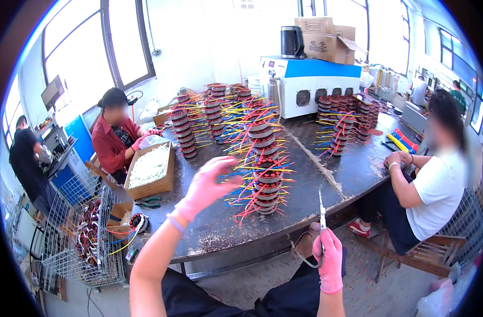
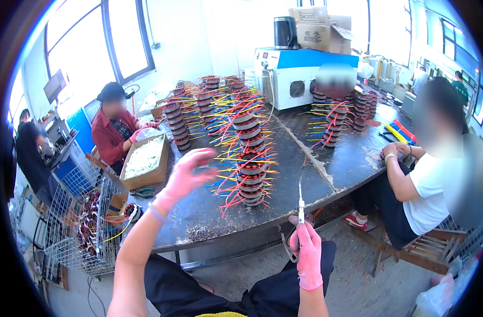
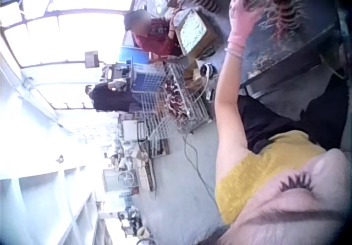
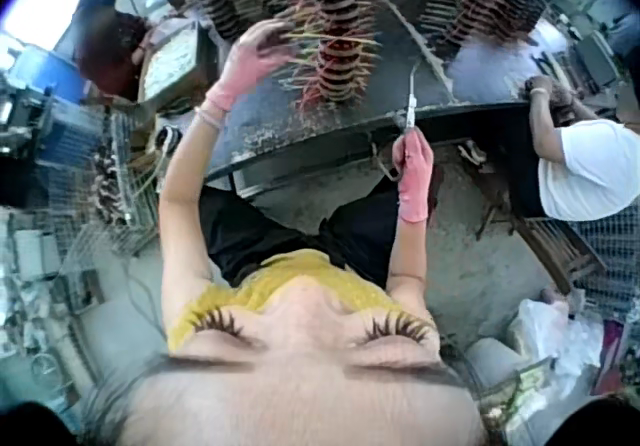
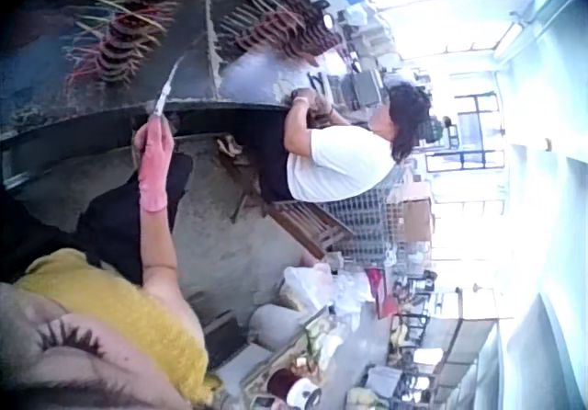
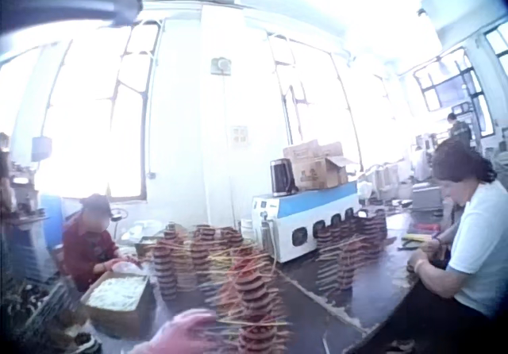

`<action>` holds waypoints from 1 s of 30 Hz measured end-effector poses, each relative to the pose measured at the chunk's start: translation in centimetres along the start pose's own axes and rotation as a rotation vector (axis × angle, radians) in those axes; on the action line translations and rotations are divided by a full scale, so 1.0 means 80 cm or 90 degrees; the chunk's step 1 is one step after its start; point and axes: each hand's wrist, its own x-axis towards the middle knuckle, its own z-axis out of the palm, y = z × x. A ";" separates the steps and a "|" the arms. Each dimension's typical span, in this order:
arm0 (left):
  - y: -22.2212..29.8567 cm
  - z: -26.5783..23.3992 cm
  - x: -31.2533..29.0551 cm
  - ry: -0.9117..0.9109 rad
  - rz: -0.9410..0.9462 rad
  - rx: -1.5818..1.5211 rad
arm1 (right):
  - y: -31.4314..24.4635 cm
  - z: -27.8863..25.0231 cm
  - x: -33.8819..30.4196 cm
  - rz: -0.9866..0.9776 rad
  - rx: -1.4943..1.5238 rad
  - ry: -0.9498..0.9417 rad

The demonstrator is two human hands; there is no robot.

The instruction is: The person solders wire connections on electric motor stators using a handheld soldering iron and luego stacks the finished components into a tall pile on the table.

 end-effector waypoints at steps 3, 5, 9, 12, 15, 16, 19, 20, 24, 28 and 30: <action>0.016 0.040 0.057 -0.163 0.130 0.197 | -0.002 -0.005 -0.012 -0.013 0.015 -0.015; 0.002 0.055 0.076 -0.248 0.081 0.295 | -0.002 0.000 -0.023 0.021 0.024 -0.026; -0.023 0.083 0.105 -0.442 -0.100 0.311 | -0.014 -0.007 -0.037 0.012 0.019 -0.032; -0.002 0.103 0.113 -0.424 -0.133 0.219 | -0.016 -0.024 -0.039 0.001 0.003 -0.029; -0.015 0.078 0.101 -0.355 -0.135 0.207 | -0.001 -0.008 -0.039 -0.001 0.047 -0.068; -0.022 0.074 0.092 -0.316 -0.125 0.198 | 0.002 -0.005 -0.041 0.024 0.045 -0.075; 0.000 0.068 0.079 -0.191 -0.066 0.173 | 0.000 -0.014 -0.044 0.049 0.044 -0.089; 0.012 0.062 0.071 -0.166 -0.056 0.165 | -0.001 -0.018 -0.048 0.054 0.051 -0.089; 0.051 0.001 -0.001 -0.147 -0.079 0.142 | -0.003 -0.014 -0.064 0.072 0.063 -0.130; 0.013 -0.079 -0.121 -0.179 -0.187 0.210 | 0.011 0.039 -0.080 0.146 0.056 -0.218; -0.021 -0.094 -0.157 -0.165 -0.196 0.231 | 0.024 0.061 -0.082 0.163 0.009 -0.248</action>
